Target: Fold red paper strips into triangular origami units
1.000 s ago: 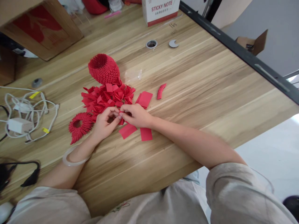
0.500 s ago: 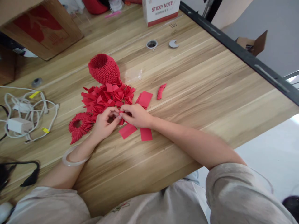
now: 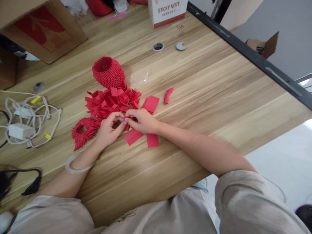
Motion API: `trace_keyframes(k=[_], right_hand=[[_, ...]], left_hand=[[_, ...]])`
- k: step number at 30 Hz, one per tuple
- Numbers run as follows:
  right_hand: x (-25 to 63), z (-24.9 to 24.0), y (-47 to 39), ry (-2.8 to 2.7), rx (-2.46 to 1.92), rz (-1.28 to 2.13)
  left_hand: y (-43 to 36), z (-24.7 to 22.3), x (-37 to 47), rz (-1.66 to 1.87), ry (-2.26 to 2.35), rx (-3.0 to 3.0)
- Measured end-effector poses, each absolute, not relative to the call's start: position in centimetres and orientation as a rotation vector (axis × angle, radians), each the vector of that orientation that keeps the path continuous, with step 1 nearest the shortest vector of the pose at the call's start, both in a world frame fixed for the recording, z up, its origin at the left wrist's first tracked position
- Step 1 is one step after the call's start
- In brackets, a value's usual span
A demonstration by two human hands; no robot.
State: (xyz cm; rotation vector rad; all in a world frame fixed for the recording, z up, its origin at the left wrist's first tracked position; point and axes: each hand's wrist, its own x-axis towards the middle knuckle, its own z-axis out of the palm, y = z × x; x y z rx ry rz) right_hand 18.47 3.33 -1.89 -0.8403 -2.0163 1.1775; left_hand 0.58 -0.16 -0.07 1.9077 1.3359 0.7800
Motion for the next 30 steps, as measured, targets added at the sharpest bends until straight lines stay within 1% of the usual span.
trace_keyframes(k=[30], right_hand=[[18.5,-1.93,3.32,-2.012,-0.836,1.19]], left_hand=[[-0.17,-0.07,0.62,0.779,1.335,1.897]])
